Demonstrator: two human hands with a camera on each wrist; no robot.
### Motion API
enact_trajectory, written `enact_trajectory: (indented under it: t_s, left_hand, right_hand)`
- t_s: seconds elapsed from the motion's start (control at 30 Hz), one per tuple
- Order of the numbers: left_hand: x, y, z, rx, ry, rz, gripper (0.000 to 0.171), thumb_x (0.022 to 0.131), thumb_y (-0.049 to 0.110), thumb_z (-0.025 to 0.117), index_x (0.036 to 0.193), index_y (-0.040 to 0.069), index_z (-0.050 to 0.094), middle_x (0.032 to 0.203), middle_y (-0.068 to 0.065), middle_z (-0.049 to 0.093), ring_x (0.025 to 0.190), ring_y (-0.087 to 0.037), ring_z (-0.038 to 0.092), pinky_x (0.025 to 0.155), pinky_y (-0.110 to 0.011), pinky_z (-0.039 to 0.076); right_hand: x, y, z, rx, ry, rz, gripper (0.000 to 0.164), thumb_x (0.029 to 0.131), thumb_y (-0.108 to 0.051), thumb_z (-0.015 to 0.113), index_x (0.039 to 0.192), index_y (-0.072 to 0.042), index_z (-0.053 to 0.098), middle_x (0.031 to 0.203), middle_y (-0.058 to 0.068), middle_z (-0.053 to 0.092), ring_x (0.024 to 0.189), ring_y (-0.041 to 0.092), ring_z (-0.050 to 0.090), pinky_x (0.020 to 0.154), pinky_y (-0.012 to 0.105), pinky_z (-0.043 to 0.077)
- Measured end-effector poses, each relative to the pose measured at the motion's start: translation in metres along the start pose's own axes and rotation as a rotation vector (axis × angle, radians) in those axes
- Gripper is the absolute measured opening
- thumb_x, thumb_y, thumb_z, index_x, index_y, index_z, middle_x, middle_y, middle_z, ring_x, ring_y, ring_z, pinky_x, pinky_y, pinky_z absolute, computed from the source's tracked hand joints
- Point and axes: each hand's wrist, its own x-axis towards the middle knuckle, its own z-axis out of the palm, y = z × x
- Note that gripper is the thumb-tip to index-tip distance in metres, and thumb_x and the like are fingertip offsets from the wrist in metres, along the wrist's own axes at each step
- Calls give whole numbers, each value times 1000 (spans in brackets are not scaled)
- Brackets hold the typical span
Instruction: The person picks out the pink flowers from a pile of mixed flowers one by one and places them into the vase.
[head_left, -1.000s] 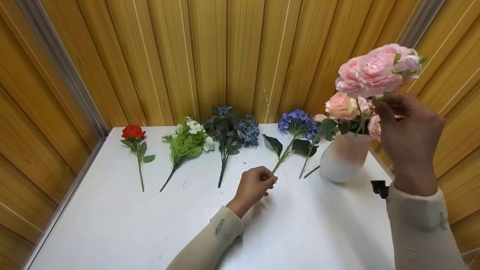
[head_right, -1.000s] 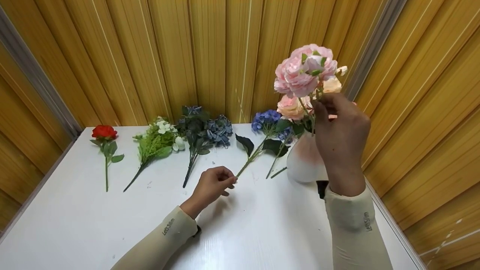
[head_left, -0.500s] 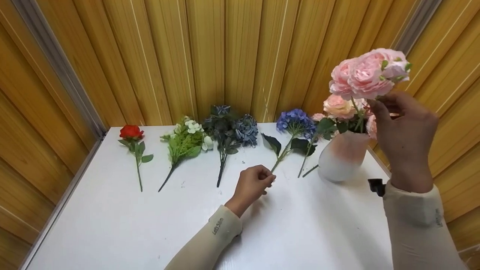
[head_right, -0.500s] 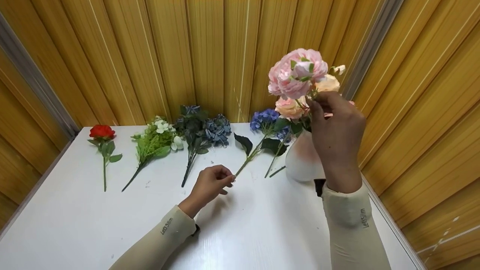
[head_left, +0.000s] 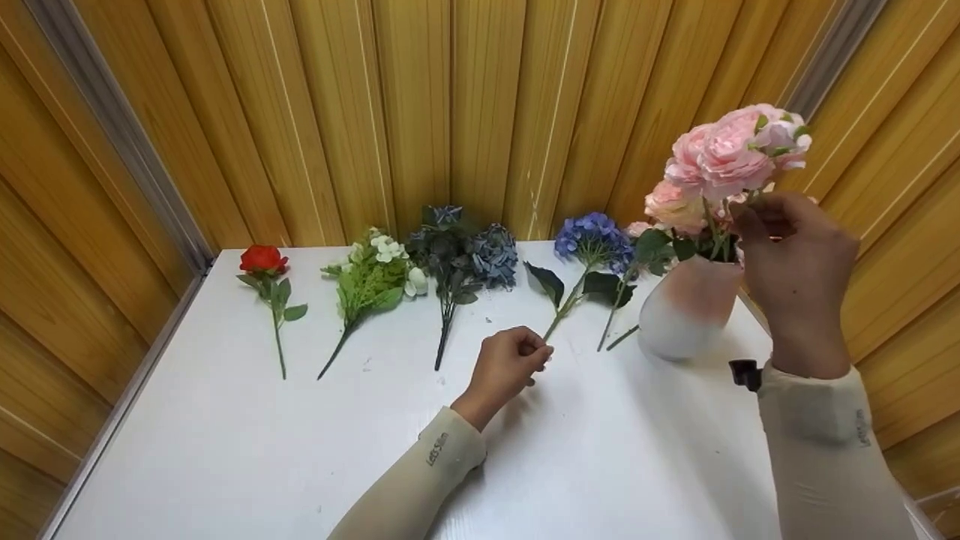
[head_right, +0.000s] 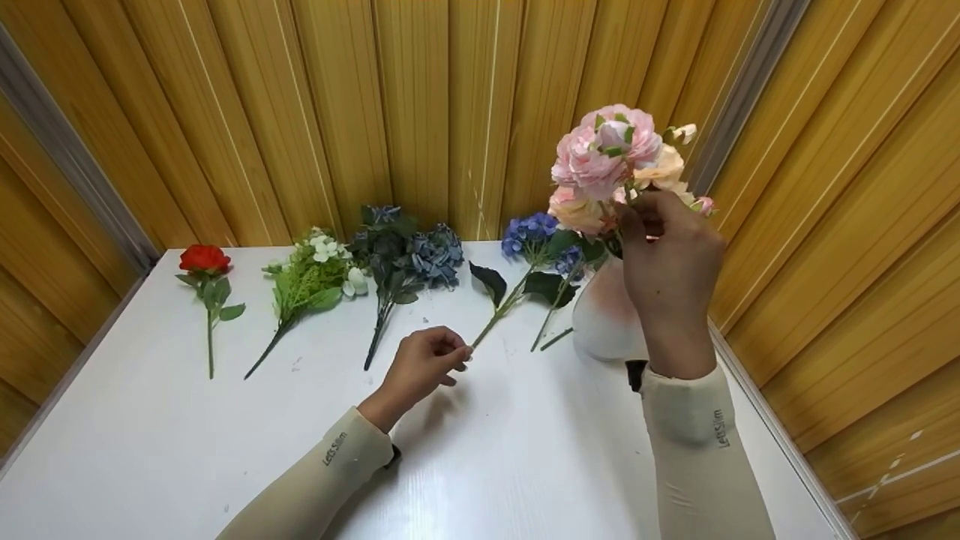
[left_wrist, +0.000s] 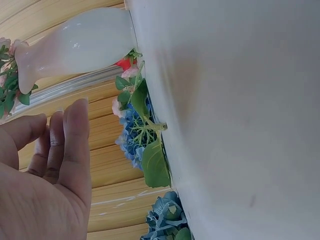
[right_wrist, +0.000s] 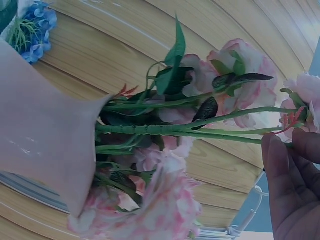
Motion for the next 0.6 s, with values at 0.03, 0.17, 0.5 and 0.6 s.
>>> enact_trajectory:
  t_s: [0.03, 0.17, 0.5, 0.6]
  left_hand:
    - [0, 0, 0, 0, 0, -2, 12, 108, 18, 81, 99, 11, 78, 100, -17, 85, 89, -31, 84, 61, -24, 65]
    - [0, 0, -1, -5, 3, -5, 12, 108, 17, 81, 98, 10, 78, 99, -18, 85, 90, -33, 84, 61, -24, 65]
    - [0, 0, -1, -15, 5, -4, 12, 107, 17, 81, 98, 9, 77, 100, -21, 84, 79, -17, 80, 61, -24, 66]
    - [0, 0, -1, -8, 5, -4, 12, 107, 17, 81, 97, 9, 77, 99, -20, 84, 76, -8, 75, 61, -24, 66]
  right_hand:
    - [0, 1, 1, -3, -5, 1, 23, 111, -23, 77, 124, -5, 85, 106, 0, 79, 82, -19, 56, 77, 3, 46]
    - [0, 5, 6, -8, -13, -2, 22, 111, -23, 77, 121, -6, 85, 107, 9, 83, 79, -19, 55, 74, 6, 44]
    - [-3, 14, 11, 17, -17, 24, 24, 109, -27, 77, 117, -6, 86, 92, -19, 74, 78, -19, 58, 73, 5, 46]
    - [-4, 15, 12, 24, -20, 35, 25, 108, -26, 76, 120, -6, 84, 105, 6, 84, 81, -20, 58, 76, 3, 47]
